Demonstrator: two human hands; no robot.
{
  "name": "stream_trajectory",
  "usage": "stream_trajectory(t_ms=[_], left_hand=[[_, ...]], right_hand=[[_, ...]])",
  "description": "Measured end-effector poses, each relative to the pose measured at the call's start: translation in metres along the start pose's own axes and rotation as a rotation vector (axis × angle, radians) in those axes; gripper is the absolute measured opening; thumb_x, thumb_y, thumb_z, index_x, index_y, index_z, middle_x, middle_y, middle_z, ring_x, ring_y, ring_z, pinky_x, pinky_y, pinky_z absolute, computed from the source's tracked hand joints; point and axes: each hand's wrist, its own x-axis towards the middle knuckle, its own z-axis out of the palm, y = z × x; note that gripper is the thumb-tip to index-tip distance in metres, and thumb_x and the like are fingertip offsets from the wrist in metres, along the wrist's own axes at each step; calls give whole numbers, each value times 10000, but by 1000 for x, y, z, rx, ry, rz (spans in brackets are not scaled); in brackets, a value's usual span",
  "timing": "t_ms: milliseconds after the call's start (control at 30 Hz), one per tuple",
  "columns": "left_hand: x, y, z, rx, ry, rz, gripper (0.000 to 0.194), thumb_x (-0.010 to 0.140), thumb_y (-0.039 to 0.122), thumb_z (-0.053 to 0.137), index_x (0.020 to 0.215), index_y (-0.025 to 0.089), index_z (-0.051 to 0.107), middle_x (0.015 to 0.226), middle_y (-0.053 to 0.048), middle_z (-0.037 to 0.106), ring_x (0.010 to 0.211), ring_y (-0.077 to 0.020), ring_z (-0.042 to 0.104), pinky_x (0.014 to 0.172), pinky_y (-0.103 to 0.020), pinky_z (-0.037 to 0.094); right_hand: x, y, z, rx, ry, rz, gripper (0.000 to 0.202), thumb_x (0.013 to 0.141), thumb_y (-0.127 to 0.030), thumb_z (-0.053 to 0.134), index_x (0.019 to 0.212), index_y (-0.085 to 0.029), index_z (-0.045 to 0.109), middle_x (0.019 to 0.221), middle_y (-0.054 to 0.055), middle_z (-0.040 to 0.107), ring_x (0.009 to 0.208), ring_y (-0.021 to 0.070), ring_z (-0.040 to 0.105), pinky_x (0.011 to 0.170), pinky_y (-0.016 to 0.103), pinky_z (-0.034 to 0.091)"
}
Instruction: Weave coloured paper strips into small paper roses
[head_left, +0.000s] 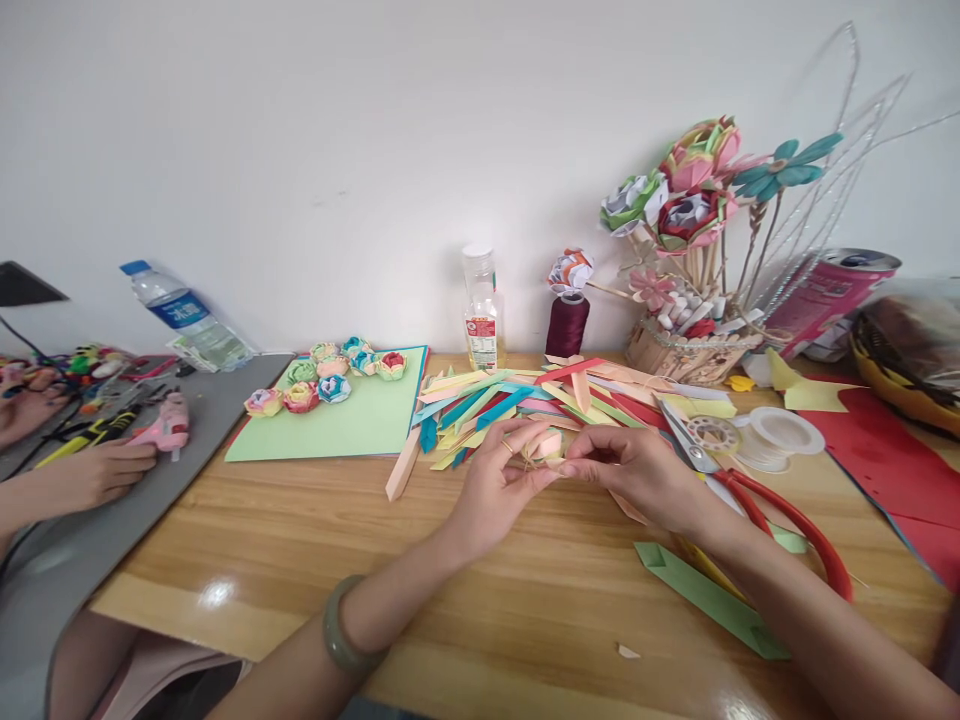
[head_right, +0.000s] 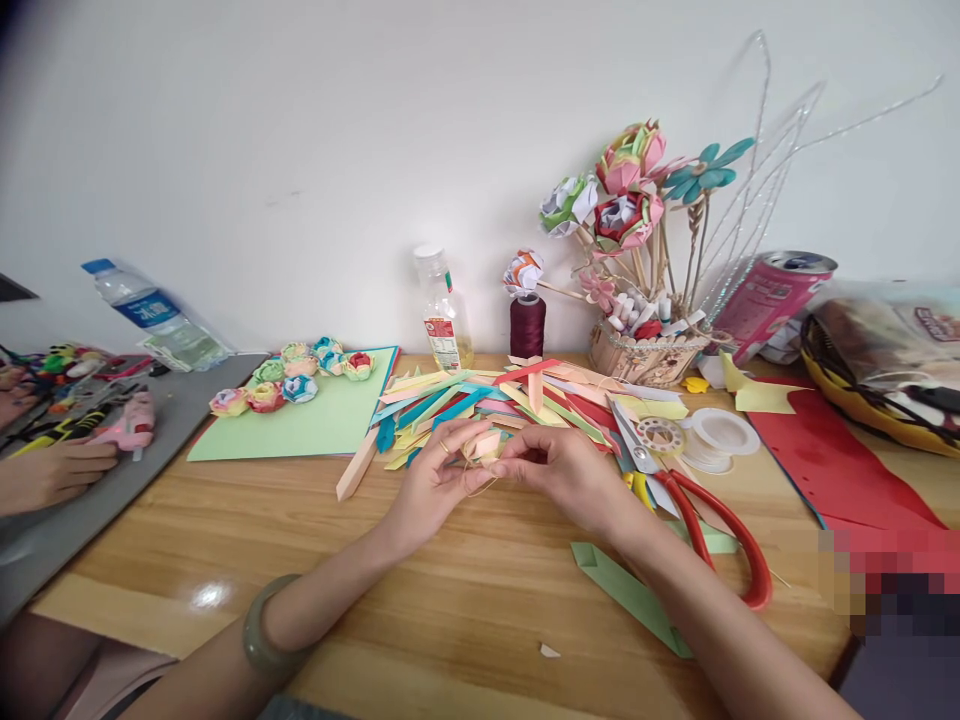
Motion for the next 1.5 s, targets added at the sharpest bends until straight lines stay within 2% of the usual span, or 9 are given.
stream_trajectory(t_ms=[133, 233, 533, 767, 900, 1033, 1267, 1500], left_hand=[[0, 0, -1, 1, -3, 0, 379, 757, 272, 602, 1133, 270, 554, 1192, -80, 466, 1126, -209, 464, 770, -309, 541], [0, -1, -1, 4, 0, -7, 377, 759, 266, 599, 1133, 273, 554, 1187, -81, 469, 1124, -210, 467, 778, -319, 538], [1, -1, 0, 13, 3, -2, 395, 750, 234, 605, 1139, 274, 550, 1189, -82, 485, 1127, -211, 466, 761, -311, 544], [1, 1, -1, 10, -5, -5, 392, 753, 234, 601, 1140, 252, 546, 1206, -84, 478, 1122, -202, 469, 762, -295, 538], [0, -1, -1, 13, 0, -12, 390, 746, 253, 611, 1132, 251, 552, 1195, -87, 484, 1099, -207, 487, 764, -311, 536], [1, -3, -1, 4, 9, -27, 393, 741, 258, 618, 1129, 248, 555, 1184, -90, 491, 1080, -210, 500, 757, -314, 537], [0, -2, 1, 13, -20, -30, 387, 736, 218, 620, 1117, 244, 561, 1176, -83, 480, 1082, -200, 495, 753, -290, 536], [0, -2, -1, 16, -26, -26, 401, 739, 242, 624, 1131, 271, 551, 1194, -77, 469, 1087, -199, 496, 775, -293, 531]], right_hand=[[-1, -1, -3, 37, -68, -54, 297, 773, -436, 569, 746, -153, 654, 713, 24, 633, 679, 149, 554, 623, 260, 422], [-1, -2, -3, 48, -110, -42, 312, 778, -448, 559, 779, -155, 668, 742, 31, 648, 700, 155, 567, 637, 266, 434], [0, 1, 3, 30, -45, 8, 321, 719, -477, 607, 670, -161, 611, 659, 14, 608, 610, 139, 543, 546, 246, 404], [-1, 0, 3, -56, 4, -42, 269, 749, -417, 604, 664, -162, 605, 645, 5, 600, 604, 133, 525, 545, 241, 388], [-1, -1, 1, -52, -30, -106, 246, 785, -396, 573, 758, -165, 653, 733, 28, 646, 685, 156, 561, 613, 254, 422], [0, -1, -1, -37, -93, -106, 239, 804, -377, 551, 799, -169, 669, 780, 31, 667, 729, 160, 579, 655, 255, 438], [0, 1, -1, -61, -72, -48, 265, 755, -404, 601, 660, -157, 612, 637, -1, 595, 601, 126, 519, 546, 232, 385], [1, 6, 4, -50, -75, -9, 327, 708, -467, 632, 619, -158, 572, 587, -14, 545, 558, 116, 475, 508, 229, 351]])
